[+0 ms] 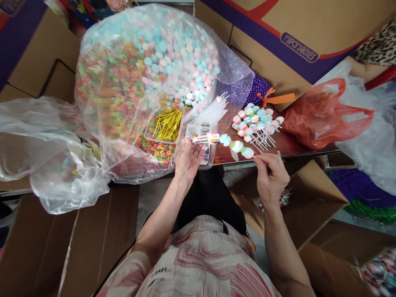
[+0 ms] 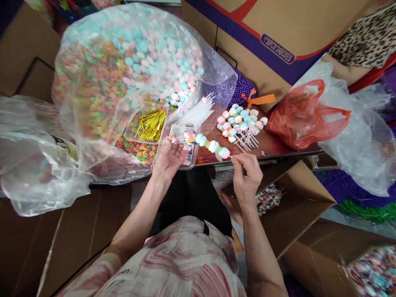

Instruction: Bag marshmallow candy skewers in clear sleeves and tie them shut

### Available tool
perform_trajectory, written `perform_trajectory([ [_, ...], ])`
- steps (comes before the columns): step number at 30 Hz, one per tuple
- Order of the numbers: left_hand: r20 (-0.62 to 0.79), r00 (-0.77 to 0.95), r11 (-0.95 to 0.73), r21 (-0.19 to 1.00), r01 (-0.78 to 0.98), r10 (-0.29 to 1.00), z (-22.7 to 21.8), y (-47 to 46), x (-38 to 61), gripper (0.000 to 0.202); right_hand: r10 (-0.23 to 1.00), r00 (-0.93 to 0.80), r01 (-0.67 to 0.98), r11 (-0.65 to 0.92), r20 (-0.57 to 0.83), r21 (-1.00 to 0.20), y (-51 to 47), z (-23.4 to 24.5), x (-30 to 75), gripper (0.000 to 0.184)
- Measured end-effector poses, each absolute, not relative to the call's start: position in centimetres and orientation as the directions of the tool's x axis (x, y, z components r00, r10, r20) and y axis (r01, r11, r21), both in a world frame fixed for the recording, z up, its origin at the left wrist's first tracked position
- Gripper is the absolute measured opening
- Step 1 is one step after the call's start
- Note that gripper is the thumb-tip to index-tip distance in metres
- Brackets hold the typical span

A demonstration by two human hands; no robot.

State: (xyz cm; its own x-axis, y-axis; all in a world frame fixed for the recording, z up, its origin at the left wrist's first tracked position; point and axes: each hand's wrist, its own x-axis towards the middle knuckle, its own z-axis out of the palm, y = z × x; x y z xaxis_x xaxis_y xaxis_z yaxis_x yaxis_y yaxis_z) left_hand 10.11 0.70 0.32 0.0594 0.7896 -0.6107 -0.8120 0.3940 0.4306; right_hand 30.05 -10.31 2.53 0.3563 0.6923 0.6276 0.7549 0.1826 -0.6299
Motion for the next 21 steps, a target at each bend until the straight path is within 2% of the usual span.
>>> perform_trajectory([
  [8,-0.569,0.056,0.377,0.465,-0.801,0.820,0.3,0.5,9.8,0.022,0.721,0.391,0.747,0.115,0.572,-0.655,-10.5,2.7,30.5,0.011],
  [14,-0.515,0.024,0.338,0.526,-0.780,0.857,0.1,0.4,10.0,0.029,0.739,0.361,0.766,0.112,0.569,-0.632,-10.7,3.1,30.7,0.013],
  [17,-0.487,0.017,0.321,0.549,-0.772,0.873,0.0,0.6,9.7,0.029,0.810,0.326,0.722,0.119,0.487,-0.682,-10.9,3.3,31.3,0.013],
  [21,-0.504,0.084,0.381,0.523,-0.762,0.860,0.0,1.2,9.0,0.025,0.889,0.346,0.583,0.047,0.300,-0.811,-10.9,3.0,32.1,0.011],
])
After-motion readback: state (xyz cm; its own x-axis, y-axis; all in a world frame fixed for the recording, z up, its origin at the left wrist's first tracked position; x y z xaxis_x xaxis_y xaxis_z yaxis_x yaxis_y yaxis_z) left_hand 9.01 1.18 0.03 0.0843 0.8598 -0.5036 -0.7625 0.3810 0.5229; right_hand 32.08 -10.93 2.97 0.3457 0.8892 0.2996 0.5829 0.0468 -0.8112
